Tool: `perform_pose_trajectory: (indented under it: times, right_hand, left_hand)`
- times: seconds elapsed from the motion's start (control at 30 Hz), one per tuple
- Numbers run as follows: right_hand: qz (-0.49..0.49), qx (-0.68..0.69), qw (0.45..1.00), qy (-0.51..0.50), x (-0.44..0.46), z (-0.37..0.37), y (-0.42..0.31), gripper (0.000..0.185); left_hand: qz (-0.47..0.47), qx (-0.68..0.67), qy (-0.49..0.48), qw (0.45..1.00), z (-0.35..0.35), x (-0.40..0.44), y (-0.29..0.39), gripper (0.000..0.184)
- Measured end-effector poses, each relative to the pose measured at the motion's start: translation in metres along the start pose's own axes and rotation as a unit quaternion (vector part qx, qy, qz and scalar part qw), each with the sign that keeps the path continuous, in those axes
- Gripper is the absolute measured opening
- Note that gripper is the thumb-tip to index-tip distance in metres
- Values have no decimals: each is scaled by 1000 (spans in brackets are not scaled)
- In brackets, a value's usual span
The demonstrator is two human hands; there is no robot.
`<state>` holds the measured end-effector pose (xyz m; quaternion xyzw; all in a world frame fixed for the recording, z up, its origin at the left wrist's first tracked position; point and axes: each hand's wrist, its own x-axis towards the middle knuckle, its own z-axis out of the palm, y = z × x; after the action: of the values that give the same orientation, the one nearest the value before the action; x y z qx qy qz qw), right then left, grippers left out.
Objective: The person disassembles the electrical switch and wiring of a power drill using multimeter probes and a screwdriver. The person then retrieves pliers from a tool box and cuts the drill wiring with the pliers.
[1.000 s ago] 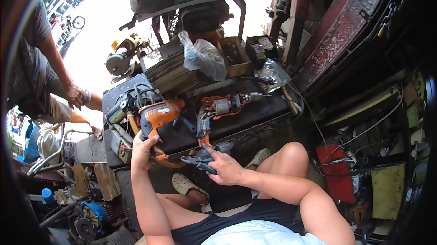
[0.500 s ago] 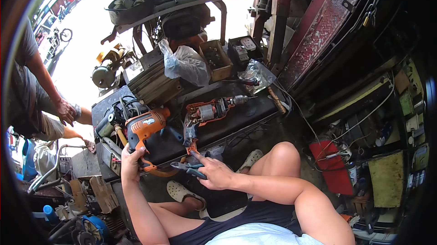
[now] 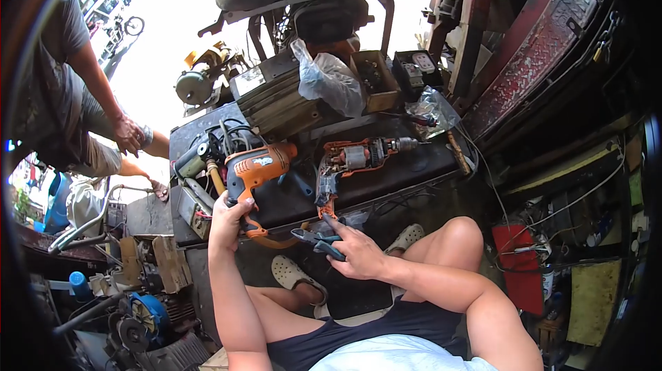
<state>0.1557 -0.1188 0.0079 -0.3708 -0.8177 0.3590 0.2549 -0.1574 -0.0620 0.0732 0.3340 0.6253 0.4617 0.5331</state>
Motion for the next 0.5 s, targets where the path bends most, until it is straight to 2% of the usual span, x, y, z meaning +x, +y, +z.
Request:
perform_pose_trajectory:
  times: [0.13, 0.33, 0.5]
  right_hand:
    - [23, -10, 999, -22, 1, -2, 0, 15]
    - [1, -13, 1000, -6, 2, 1, 1, 20]
    - [-1, -13, 1000, -9, 2, 0, 2, 19]
  left_hand:
    - [-5, 9, -5, 1000, -1, -2, 1, 27]
    - [-15, 32, -2, 999, 3, -4, 4, 25]
    - [-7, 20, -18, 1000, -4, 3, -6, 33]
